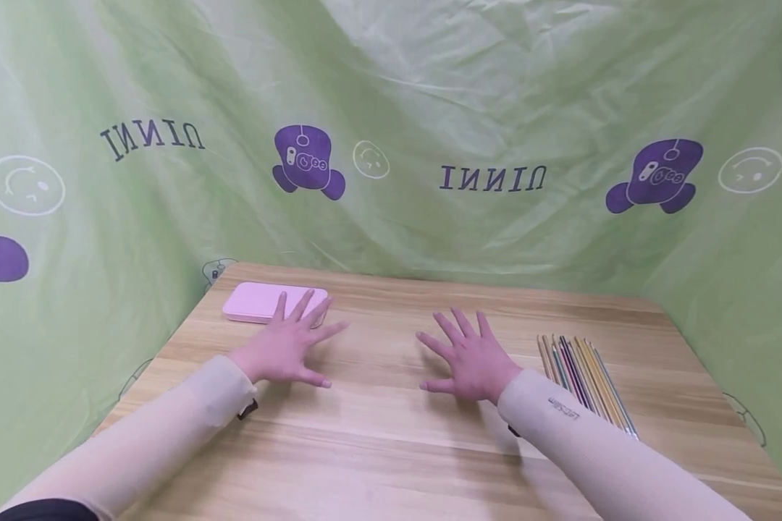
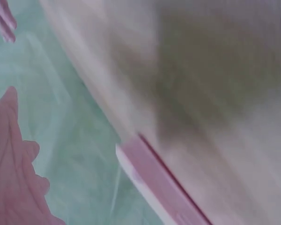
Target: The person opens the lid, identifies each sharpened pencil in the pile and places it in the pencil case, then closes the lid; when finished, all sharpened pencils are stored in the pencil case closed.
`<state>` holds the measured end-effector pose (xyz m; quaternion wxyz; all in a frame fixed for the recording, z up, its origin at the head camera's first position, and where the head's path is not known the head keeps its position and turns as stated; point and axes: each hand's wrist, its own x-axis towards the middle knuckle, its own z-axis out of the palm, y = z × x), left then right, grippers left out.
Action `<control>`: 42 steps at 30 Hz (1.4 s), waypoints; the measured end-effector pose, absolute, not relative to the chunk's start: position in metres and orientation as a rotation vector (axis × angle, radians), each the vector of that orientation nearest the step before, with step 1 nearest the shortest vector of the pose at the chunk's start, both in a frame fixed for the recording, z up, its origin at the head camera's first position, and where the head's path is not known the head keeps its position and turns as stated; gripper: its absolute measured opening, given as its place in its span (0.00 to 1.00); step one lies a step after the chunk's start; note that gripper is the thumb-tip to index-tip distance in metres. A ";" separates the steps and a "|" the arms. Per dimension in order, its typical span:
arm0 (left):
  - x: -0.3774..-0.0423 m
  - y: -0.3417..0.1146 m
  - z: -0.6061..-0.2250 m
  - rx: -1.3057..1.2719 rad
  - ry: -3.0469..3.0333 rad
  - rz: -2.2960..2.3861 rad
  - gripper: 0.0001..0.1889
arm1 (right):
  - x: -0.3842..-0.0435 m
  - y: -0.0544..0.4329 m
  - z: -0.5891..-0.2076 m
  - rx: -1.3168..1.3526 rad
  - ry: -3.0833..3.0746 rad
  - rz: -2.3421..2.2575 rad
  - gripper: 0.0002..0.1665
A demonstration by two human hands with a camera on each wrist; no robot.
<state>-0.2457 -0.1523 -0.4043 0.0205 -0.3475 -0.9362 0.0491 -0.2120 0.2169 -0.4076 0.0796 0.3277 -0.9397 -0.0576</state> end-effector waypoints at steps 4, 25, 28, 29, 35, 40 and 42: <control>-0.253 -0.167 -0.390 -0.977 -2.943 0.089 0.56 | -0.223 0.204 -0.403 0.936 -2.833 -0.101 0.49; -0.302 -0.293 -0.401 -0.331 -3.038 -0.631 0.47 | -0.280 0.092 -0.400 0.730 -3.150 0.930 0.43; -0.304 -0.298 -0.407 -0.196 -3.045 -0.753 0.47 | -0.284 0.077 -0.408 0.634 -3.136 1.121 0.42; -0.305 -0.300 -0.409 -0.159 -3.048 -0.792 0.47 | -0.285 0.073 -0.411 0.600 -3.124 1.190 0.42; -0.313 -0.309 -0.424 -0.024 -2.998 -1.026 0.48 | -0.294 0.042 -0.430 0.448 -3.014 1.454 0.37; -0.317 -0.301 -0.430 0.112 -2.888 -1.331 0.46 | -0.299 0.023 -0.440 0.296 -2.884 1.672 0.35; -0.317 -0.293 -0.434 0.164 -2.858 -1.440 0.46 | -0.298 0.019 -0.442 0.240 -2.835 1.761 0.35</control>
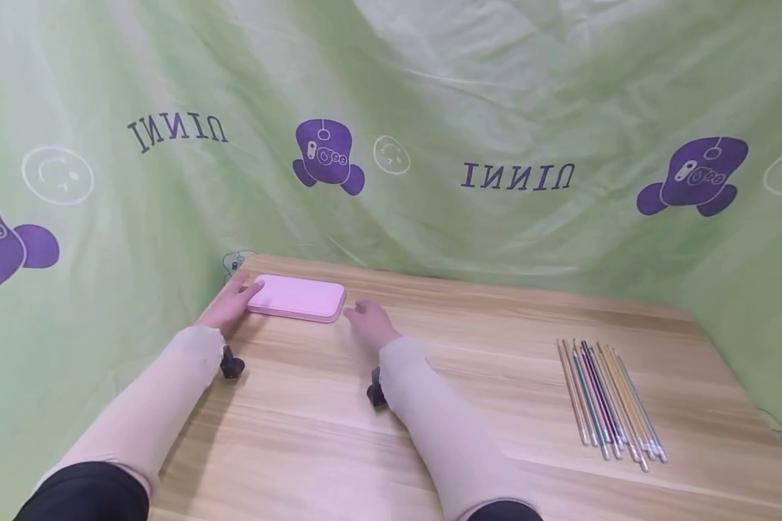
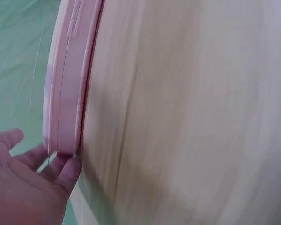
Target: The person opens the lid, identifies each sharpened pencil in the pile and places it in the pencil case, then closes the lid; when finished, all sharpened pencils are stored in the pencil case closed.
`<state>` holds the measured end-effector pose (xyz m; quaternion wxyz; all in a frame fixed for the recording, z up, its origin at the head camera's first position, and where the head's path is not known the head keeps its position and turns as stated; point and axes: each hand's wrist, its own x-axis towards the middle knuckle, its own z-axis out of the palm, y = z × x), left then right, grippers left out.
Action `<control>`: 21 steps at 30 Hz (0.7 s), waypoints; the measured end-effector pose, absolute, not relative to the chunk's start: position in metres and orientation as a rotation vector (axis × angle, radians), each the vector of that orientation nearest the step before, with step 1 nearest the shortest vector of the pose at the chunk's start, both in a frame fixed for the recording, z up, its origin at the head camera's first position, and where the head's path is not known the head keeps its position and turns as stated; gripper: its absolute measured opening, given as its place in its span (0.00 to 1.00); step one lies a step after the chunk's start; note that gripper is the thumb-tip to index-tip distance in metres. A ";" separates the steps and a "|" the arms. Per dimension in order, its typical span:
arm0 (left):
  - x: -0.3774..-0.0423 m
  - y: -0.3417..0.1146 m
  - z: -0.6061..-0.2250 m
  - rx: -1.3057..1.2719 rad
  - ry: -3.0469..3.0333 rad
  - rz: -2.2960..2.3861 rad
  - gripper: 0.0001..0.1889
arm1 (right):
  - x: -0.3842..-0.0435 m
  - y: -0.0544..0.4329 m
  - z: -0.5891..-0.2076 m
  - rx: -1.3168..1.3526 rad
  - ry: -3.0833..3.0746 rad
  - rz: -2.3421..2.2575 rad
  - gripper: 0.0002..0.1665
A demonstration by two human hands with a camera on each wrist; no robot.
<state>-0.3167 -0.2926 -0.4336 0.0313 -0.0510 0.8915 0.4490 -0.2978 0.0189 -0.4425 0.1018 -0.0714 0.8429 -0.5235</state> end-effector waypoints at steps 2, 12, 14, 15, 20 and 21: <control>-0.316 -0.283 -0.436 -0.192 2.711 1.426 0.44 | -0.296 0.017 -0.445 -0.184 2.452 -1.609 0.34; -0.304 -0.238 -0.438 -0.092 2.719 1.415 0.33 | -0.281 0.046 -0.448 0.046 2.474 -1.744 0.31; -0.299 -0.230 -0.438 -0.074 2.712 1.418 0.33 | -0.279 0.055 -0.448 0.068 2.454 -1.754 0.31; -0.297 -0.227 -0.438 -0.066 2.708 1.419 0.33 | -0.278 0.060 -0.448 0.076 2.438 -1.759 0.31; -0.285 -0.207 -0.443 -0.041 2.687 1.448 0.33 | -0.270 0.082 -0.446 0.130 2.381 -1.771 0.32; -0.283 -0.203 -0.445 -0.038 2.690 1.442 0.33 | -0.268 0.086 -0.447 0.150 2.364 -1.774 0.33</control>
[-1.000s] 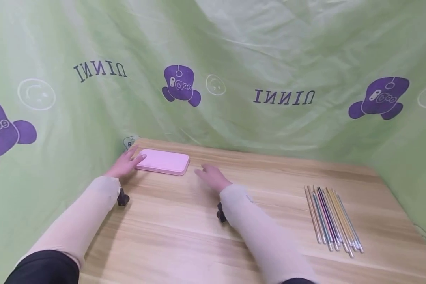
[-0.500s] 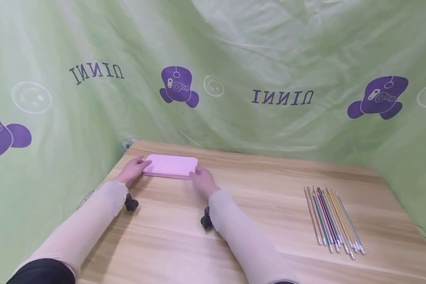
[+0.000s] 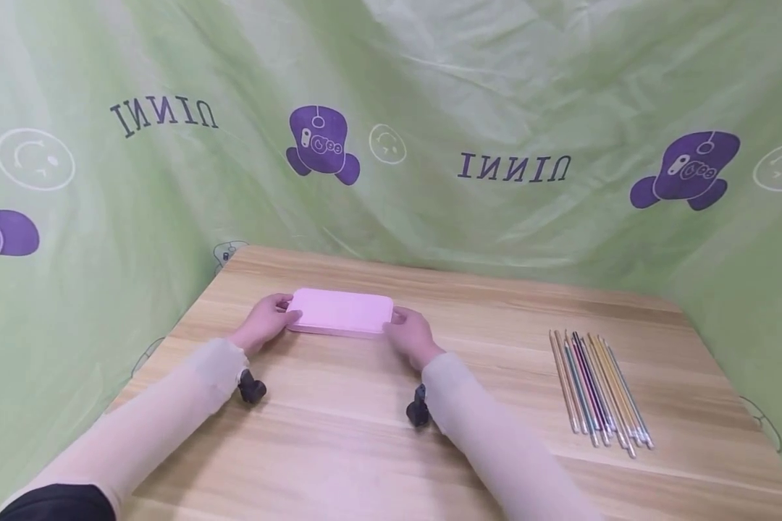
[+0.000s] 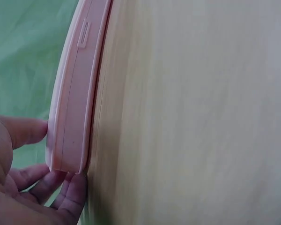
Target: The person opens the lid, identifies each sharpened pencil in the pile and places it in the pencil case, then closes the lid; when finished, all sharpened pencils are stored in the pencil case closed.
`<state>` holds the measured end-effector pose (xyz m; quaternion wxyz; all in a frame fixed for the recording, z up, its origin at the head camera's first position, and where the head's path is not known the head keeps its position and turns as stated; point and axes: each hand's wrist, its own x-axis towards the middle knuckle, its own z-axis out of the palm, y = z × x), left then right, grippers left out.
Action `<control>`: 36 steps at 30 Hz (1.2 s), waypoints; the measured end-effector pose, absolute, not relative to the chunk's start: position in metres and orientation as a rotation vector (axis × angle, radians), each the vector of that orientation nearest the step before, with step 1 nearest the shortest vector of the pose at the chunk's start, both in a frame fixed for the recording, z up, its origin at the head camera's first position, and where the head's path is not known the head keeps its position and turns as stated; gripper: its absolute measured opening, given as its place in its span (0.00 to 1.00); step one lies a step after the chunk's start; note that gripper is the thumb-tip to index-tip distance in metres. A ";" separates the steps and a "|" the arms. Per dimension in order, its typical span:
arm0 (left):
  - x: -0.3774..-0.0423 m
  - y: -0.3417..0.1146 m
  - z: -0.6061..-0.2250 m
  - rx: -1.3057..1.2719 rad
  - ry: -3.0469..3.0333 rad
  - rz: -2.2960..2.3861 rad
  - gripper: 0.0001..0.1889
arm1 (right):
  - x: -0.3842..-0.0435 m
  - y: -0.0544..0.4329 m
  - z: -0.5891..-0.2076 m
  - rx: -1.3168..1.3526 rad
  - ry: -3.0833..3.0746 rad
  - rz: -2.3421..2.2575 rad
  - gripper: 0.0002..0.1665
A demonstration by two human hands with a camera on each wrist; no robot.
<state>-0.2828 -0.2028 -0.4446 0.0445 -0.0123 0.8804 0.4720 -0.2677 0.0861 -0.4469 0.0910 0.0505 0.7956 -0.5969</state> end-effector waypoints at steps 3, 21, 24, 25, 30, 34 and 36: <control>-0.277 -0.191 -0.444 -0.014 2.718 1.407 0.32 | -0.261 0.097 -0.445 0.186 2.348 -1.772 0.32; -0.258 -0.129 -0.438 0.239 2.453 1.418 0.32 | -0.214 0.188 -0.444 0.196 2.421 -1.662 0.34; -0.257 -0.121 -0.439 0.227 2.412 1.436 0.36 | -0.207 0.197 -0.441 0.198 2.414 -1.663 0.35; -0.257 -0.119 -0.439 0.234 2.402 1.432 0.38 | -0.205 0.199 -0.441 0.196 2.416 -1.658 0.35; -0.265 -0.114 -0.436 0.358 2.387 1.361 0.54 | -0.203 0.206 -0.439 0.149 2.455 -1.597 0.33; -0.274 -0.112 -0.438 0.533 2.449 1.223 0.60 | -0.206 0.209 -0.438 0.088 2.512 -1.522 0.32; -0.276 -0.111 -0.442 0.622 2.499 1.111 0.59 | -0.206 0.211 -0.438 0.060 2.554 -1.467 0.32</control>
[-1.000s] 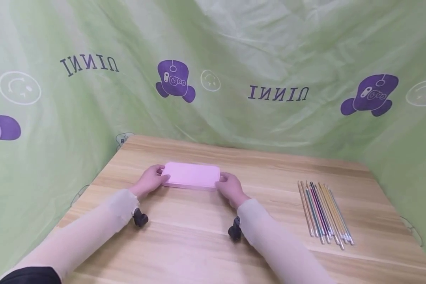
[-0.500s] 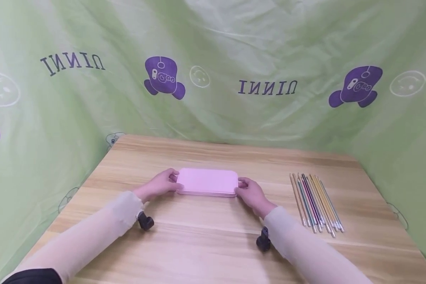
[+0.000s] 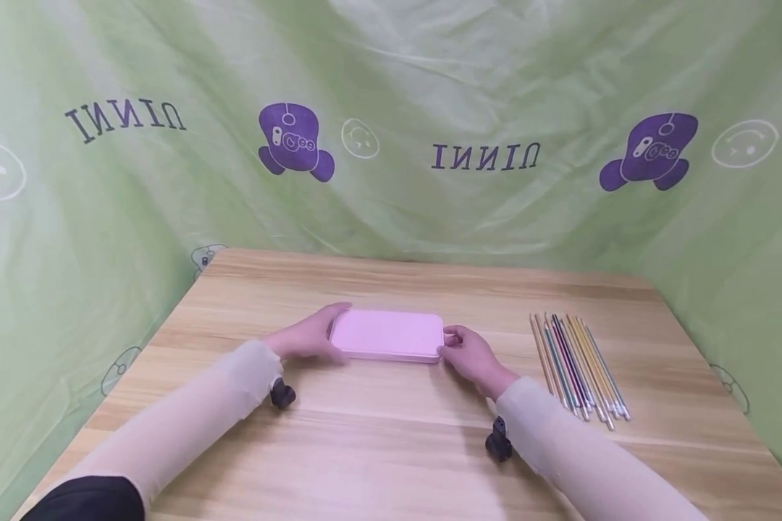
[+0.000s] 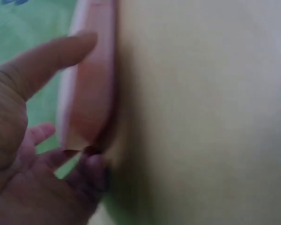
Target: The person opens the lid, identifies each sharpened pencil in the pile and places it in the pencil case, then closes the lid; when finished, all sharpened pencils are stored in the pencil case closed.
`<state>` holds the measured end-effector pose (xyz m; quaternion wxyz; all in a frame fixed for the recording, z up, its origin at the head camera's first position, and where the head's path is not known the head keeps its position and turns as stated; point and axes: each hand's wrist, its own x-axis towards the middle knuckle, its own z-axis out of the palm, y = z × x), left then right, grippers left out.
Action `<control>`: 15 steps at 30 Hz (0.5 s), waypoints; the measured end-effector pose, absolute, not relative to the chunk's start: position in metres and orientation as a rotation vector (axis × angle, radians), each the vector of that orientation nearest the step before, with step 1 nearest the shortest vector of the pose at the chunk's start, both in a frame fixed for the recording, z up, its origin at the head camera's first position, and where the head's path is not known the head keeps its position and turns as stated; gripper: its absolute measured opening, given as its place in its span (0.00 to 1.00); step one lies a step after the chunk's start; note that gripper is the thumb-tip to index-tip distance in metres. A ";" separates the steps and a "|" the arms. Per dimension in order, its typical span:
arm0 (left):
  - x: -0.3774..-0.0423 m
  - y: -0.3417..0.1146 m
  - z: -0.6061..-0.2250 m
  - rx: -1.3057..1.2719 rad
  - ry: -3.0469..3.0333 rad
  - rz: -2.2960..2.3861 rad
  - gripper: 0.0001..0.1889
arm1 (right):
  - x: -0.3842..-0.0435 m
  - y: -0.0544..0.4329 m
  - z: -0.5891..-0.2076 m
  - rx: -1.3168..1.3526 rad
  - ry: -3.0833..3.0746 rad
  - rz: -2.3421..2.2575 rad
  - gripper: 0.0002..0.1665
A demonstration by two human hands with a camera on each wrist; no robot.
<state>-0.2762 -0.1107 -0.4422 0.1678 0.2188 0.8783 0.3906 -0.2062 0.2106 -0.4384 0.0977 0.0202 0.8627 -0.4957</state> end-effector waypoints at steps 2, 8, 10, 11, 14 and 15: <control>-0.277 -0.110 -0.446 0.708 2.548 1.008 0.57 | -0.206 0.211 -0.438 0.004 2.632 -1.382 0.32; -0.276 -0.107 -0.447 0.828 2.596 0.900 0.53 | -0.199 0.200 -0.432 -0.458 3.070 -0.821 0.24; -0.275 -0.105 -0.445 0.834 2.586 0.902 0.53 | -0.197 0.192 -0.430 -0.682 3.152 -0.631 0.19; -0.275 -0.105 -0.445 0.829 2.576 0.908 0.52 | -0.196 0.187 -0.430 -0.804 3.172 -0.552 0.17; -0.275 -0.103 -0.442 0.802 2.547 0.914 0.50 | -0.197 0.175 -0.428 -1.169 3.223 -0.309 0.10; -0.276 -0.102 -0.442 0.790 2.539 0.919 0.49 | -0.198 0.173 -0.428 -1.276 3.242 -0.238 0.08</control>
